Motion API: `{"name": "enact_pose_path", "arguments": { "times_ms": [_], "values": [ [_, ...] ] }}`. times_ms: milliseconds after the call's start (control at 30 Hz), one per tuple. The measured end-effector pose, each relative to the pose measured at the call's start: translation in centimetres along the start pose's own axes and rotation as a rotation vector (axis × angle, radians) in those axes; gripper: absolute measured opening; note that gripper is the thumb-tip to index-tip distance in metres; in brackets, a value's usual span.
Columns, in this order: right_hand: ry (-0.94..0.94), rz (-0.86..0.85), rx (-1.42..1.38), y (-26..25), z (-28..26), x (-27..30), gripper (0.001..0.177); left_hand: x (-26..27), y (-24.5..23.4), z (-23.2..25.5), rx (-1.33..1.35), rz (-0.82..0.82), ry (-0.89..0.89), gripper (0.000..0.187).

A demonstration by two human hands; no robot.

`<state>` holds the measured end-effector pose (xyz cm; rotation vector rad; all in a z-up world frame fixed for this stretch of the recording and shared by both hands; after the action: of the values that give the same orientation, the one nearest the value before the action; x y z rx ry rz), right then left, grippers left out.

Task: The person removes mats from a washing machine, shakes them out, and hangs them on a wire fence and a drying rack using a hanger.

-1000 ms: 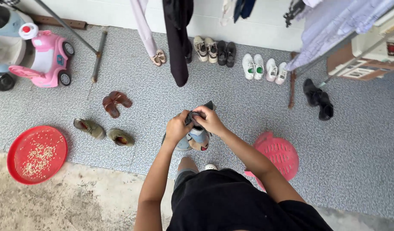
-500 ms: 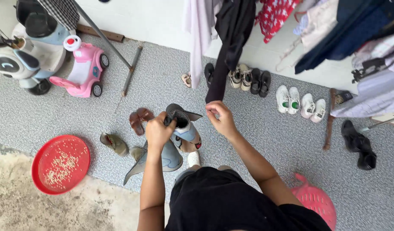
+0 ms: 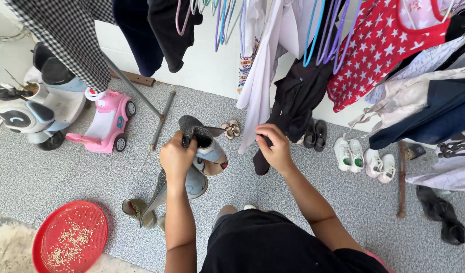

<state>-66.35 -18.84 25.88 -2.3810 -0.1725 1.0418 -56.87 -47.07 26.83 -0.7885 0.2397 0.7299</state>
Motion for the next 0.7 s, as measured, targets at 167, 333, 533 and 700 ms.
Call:
{"name": "enact_pose_path", "arguments": {
  "times_ms": [167, 333, 533, 700],
  "values": [
    [-0.026, 0.088, 0.066, 0.4, -0.1, -1.6, 0.021, -3.8, 1.1, -0.7, 0.04, -0.028, 0.037, 0.023],
    [-0.063, 0.315, 0.233, -1.8, -2.8, -5.3, 0.022, -8.6, -0.5, 2.6, 0.126, 0.018, 0.168, 0.024],
    [-0.187, 0.564, 0.409, -5.0, -4.4, -12.1, 0.025, -15.1, -1.6, 6.7, 0.227, 0.1, 0.318, 0.026],
    [-0.177, 0.633, 0.452, -7.5, -2.6, -18.3, 0.033, -20.5, 0.4, 7.3, 0.264, 0.062, 0.163, 0.027]
  ]
}}
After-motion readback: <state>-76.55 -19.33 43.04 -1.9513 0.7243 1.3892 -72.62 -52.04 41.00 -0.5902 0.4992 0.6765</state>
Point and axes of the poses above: each hand's wrist, its own x-axis away from the middle knuckle, its own y-axis out of the palm, z = x × y, the point moved 6 cm from there along -x, towards the middle knuckle, and after that the axes turned 15 degrees about x, right-handed, at the moved point
